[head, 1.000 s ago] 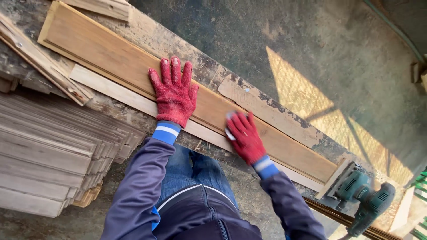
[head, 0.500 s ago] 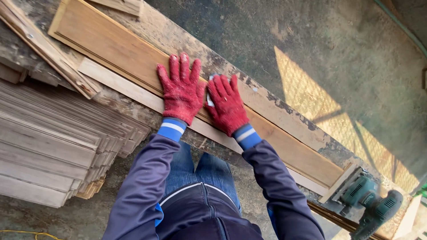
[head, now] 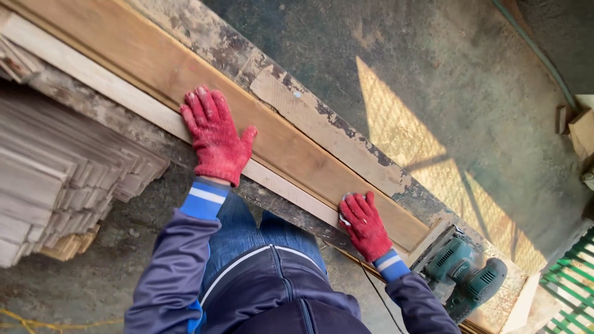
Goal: Sanding a wooden plank using an electric orbital sander and manual sanding blocks.
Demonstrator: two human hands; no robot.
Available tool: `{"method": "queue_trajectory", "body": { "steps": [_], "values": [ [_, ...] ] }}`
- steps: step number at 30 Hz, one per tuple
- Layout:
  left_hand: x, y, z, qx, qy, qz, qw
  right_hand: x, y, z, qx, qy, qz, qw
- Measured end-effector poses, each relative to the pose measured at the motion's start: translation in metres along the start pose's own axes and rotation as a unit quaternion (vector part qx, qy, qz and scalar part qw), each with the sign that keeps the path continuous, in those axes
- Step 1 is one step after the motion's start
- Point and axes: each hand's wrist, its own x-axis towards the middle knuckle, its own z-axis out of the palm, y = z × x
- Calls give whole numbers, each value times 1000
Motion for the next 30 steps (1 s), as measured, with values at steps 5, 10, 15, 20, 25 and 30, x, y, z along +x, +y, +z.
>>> {"method": "queue_trajectory", "body": {
  "steps": [5,10,15,20,25,30],
  "values": [
    [3,-1,-5,21,-5,2,1000,120,-18,-5,41,70,-85,993],
    [13,-6,11,60,-10,11,998,259,-47,23,43,205,-147,967],
    [16,-8,13,68,-27,25,997,169,-32,10,35,162,-118,979],
    [5,-7,6,52,-48,12,997,31,-10,-15,19,43,-37,998],
    [-2,-23,24,48,-66,54,995,84,-23,-1,13,94,-19,995],
    [-4,-23,24,50,-69,51,995,231,-42,13,8,160,-85,983]
  ]
}}
